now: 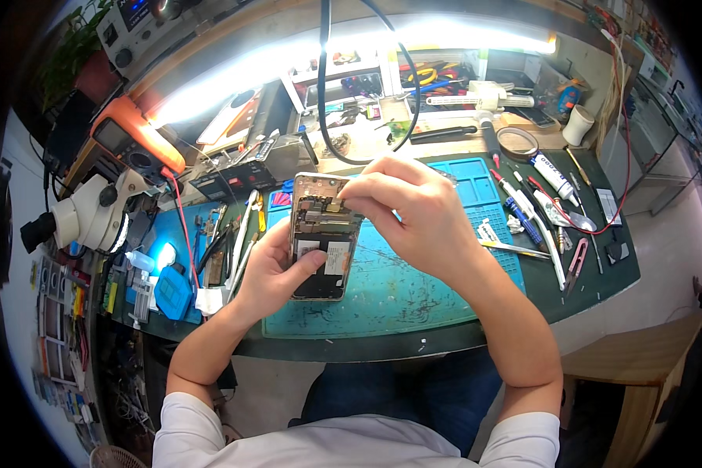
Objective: The person cleans the internal components of a disassembled smartphone using a small brush and a cotton swab. They then reassemble the phone by placing the motherboard back into the chassis and closing the device.
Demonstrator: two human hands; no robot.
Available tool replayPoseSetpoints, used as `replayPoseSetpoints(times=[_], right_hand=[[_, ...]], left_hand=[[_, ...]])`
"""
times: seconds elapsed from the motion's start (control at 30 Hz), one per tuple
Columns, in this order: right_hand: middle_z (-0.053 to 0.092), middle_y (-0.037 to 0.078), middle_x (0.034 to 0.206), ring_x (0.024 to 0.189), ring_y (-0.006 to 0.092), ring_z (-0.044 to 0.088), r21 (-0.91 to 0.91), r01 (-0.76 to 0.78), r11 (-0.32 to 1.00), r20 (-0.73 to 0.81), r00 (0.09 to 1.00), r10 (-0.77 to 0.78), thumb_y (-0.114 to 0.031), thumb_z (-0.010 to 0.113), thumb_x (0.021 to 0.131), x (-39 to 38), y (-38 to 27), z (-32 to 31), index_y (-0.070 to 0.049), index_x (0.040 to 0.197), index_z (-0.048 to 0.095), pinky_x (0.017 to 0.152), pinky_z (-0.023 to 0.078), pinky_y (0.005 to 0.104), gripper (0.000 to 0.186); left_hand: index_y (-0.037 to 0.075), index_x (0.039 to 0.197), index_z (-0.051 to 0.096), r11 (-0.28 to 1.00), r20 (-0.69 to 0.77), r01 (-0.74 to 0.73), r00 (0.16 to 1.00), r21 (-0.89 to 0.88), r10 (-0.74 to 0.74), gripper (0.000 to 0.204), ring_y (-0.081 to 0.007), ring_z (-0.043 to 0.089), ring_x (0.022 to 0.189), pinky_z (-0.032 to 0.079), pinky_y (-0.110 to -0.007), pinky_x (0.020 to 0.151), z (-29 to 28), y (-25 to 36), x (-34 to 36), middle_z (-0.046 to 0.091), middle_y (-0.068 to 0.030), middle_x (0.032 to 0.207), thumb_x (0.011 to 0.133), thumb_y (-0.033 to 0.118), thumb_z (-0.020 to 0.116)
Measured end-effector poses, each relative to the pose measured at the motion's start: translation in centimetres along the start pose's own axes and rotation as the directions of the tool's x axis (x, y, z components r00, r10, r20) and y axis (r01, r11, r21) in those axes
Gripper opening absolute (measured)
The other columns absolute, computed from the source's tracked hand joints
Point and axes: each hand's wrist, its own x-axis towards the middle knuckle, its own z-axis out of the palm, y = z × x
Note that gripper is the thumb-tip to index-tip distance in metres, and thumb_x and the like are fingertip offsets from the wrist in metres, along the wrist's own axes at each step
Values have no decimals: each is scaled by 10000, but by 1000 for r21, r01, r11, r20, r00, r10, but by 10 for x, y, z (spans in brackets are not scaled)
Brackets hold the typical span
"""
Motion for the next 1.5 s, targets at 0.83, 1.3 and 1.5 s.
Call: replayPoseSetpoints(times=[0.83, 1.3, 1.5], right_hand=[[645, 55, 854, 763, 243, 662, -122, 62, 991, -123, 989, -77, -32, 805, 816, -2, -2, 10, -60, 884, 698, 654, 516, 357, 130], [625, 58, 896, 778, 240, 657, -288, 184, 940, -118, 967, -226, -41, 832, 793, -5, 1, 17, -69, 965, 715, 673, 554, 350, 210], [624, 61, 894, 762, 239, 654, -306, 198, 931, -122, 962, -244, -33, 835, 785, -6, -1, 17, -64, 968, 712, 654, 557, 348, 223]], left_hand=[[-4, 1261, 633, 989, -90, -60, 993, 138, 73, 297, -11, 413, 753, 357, -208, 626, 2, -2, 1, 563, 69, 868, 1118, 238, 536], [-15, 1229, 657, 992, -158, -66, 984, 108, 83, 271, -6, 430, 759, 363, -201, 636, 4, -6, 2, 580, 68, 866, 1105, 209, 568], [-23, 1258, 653, 993, -161, -51, 985, 105, 67, 278, -8, 484, 800, 407, -193, 674, 3, -5, 0, 650, 35, 938, 1102, 191, 567]])
